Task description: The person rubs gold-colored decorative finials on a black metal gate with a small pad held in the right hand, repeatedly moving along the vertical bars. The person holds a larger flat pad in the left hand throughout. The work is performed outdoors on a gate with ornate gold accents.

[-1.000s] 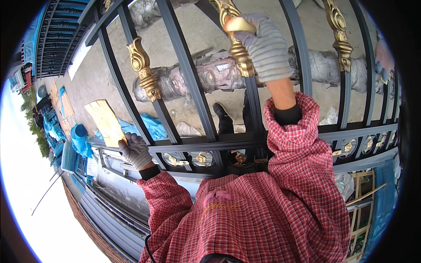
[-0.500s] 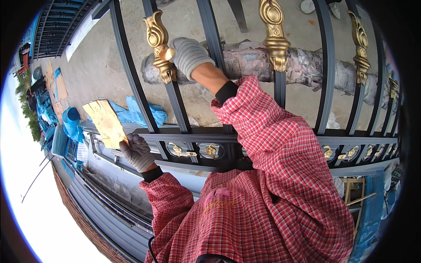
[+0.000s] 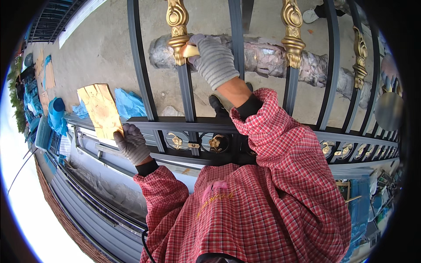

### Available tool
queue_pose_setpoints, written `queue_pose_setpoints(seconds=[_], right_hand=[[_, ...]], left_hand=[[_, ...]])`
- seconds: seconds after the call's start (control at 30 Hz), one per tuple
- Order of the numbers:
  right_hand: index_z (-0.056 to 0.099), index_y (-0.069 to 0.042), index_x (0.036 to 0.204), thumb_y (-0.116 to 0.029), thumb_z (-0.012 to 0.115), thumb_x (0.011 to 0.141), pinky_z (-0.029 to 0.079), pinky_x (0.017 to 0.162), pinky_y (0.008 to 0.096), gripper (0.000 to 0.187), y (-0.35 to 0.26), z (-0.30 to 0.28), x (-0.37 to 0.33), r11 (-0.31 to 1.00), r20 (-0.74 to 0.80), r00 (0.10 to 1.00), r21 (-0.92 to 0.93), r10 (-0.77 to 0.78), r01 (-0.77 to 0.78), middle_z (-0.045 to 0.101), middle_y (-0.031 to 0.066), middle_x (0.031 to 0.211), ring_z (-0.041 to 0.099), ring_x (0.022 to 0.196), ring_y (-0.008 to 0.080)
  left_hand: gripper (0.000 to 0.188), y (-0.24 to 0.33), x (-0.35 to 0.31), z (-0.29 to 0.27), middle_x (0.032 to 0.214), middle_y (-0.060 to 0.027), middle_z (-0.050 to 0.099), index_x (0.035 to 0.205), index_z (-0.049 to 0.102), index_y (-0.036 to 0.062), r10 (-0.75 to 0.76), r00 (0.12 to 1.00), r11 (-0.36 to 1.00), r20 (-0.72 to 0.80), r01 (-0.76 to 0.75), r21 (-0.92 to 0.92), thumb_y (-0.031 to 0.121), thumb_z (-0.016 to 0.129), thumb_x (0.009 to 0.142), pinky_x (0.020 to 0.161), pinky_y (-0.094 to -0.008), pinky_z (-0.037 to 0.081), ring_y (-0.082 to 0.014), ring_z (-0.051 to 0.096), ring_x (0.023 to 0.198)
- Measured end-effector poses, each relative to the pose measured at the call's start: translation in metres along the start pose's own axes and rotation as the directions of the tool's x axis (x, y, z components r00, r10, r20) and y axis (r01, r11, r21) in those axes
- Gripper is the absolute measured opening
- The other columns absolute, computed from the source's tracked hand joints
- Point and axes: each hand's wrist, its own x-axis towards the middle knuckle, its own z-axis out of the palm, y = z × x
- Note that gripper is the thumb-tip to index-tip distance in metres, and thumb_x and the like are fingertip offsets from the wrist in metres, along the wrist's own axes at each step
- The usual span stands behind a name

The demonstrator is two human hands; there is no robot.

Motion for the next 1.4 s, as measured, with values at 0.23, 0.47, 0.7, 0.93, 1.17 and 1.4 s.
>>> queue_pose_setpoints(seconds=[0.23,0.47,0.7,0.93,1.17,1.4], right_hand=[[0.057,-0.006,0.08,-0.013,0.057,0.067,0.043,0.07,0.036,0.015,-0.007,0.019,0.0,0.955,0.199,0.98,-0.294,0.017,0.044,0.056,0.0125,0.081,0.054,0.076,0.0272],[0.06,-0.006,0.086,-0.026,0.061,0.067,0.043,0.071,0.035,0.027,0.004,0.016,0.014,0.944,-0.007,0.972,-0.239,0.233,-0.228,0.058,0.0114,0.08,0.056,0.079,0.027],[0.059,-0.006,0.088,-0.025,0.064,0.065,0.044,0.067,0.0355,0.03,-0.031,0.004,0.031,0.994,-0.022,0.996,-0.075,-0.087,0.085,0.058,0.0134,0.082,0.056,0.075,0.0289],[0.061,-0.003,0.085,-0.014,0.06,0.065,0.046,0.061,0.0327,0.023,-0.099,0.016,0.056,0.756,0.527,0.85,-0.557,0.003,0.343,0.06,0.0159,0.074,0.06,0.07,0.0266],[0.062,-0.005,0.084,-0.018,0.06,0.066,0.047,0.058,0.0367,0.022,-0.093,0.038,0.077,0.299,0.759,0.622,-0.649,0.192,0.699,0.06,0.0143,0.072,0.06,0.072,0.0293],[0.061,-0.004,0.077,-0.025,0.058,0.068,0.044,0.06,0.0377,0.023,-0.058,0.038,0.075,0.317,0.728,0.675,-0.673,0.122,0.668,0.058,0.0173,0.073,0.057,0.069,0.0318]], left_hand=[[0.031,0.021,0.005,-0.029,0.079,-0.0152,0.057,0.096,0.049,-0.005,-0.032,0.999,0.993,0.023,0.034,-0.109,0.021,0.056,0.079,0.068,-0.0302,0.047,-0.0207,0.054,0.071],[0.034,0.029,0.009,-0.048,0.081,-0.0161,0.058,0.098,0.048,-0.0059,-0.049,0.997,0.996,0.058,0.053,-0.075,0.022,0.055,0.08,0.071,-0.0307,0.048,-0.0222,0.057,0.076],[0.031,0.019,0.016,-0.052,0.08,-0.0145,0.059,0.095,0.049,-0.0027,-0.026,0.999,0.998,-0.026,0.024,-0.065,0.025,0.052,0.082,0.068,-0.0294,0.049,-0.0214,0.058,0.073],[0.044,0.012,0.008,-0.06,0.083,-0.011,0.058,0.108,0.044,-0.002,-0.001,0.993,1.0,-0.114,-0.002,-0.024,0.025,0.059,0.077,0.067,-0.0285,0.048,-0.0176,0.058,0.073],[0.039,0.015,-0.001,-0.076,0.082,-0.0107,0.058,0.105,0.045,-0.001,0.0,0.989,0.997,-0.149,-0.012,-0.073,0.026,0.057,0.079,0.071,-0.0278,0.046,-0.0182,0.056,0.076],[0.044,0.017,0.002,-0.065,0.087,-0.0058,0.057,0.11,0.044,0.0023,-0.048,0.988,0.998,-0.148,0.043,-0.037,0.027,0.059,0.077,0.068,-0.0268,0.045,-0.0155,0.056,0.074]])
